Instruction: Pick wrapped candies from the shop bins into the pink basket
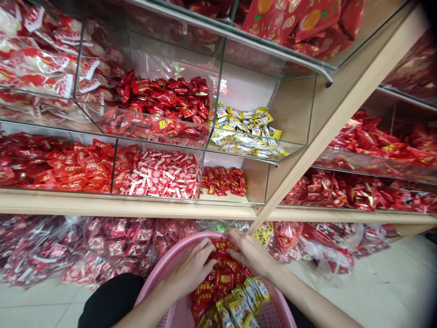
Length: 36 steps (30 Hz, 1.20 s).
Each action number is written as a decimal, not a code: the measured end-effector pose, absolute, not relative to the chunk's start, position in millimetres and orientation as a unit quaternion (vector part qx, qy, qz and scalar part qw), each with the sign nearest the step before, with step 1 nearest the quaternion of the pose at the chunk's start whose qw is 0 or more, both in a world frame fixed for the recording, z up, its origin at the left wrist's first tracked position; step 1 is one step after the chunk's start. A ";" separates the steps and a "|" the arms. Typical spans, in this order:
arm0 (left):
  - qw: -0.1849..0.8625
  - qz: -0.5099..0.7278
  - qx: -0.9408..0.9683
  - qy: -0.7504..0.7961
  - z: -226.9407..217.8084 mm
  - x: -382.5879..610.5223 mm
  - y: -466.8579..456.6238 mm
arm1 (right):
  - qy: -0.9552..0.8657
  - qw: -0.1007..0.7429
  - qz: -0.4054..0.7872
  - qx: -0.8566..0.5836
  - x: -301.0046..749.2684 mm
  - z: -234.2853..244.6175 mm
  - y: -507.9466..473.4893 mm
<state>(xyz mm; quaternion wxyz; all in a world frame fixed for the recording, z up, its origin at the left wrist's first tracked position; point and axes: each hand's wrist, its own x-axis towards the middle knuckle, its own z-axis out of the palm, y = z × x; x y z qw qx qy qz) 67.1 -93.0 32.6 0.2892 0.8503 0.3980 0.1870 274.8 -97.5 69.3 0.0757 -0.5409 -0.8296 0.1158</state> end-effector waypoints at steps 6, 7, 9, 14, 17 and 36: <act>0.291 0.188 0.851 0.395 34.6 66.9 -93.0 | -0.832 0.094 0.139 -0.528 273.0 68.5 -95.9; 0.293 0.192 0.851 0.392 33.8 67.0 -93.0 | -0.834 0.100 0.147 -0.522 272.2 68.5 -95.8; 0.296 0.199 0.851 0.386 32.4 67.2 -93.0 | -0.836 0.113 0.169 -0.510 270.7 68.4 -95.8; 0.303 0.201 0.850 0.381 30.9 66.7 -93.2 | -0.826 0.147 0.208 -0.503 271.1 67.9 -96.8; 0.297 0.204 0.851 0.383 29.0 66.3 -92.8 | -0.817 0.167 0.216 -0.508 275.6 66.6 -98.0; 0.299 0.195 0.850 0.387 24.0 65.7 -90.9 | -0.793 0.132 0.146 -0.577 276.7 56.5 -107.8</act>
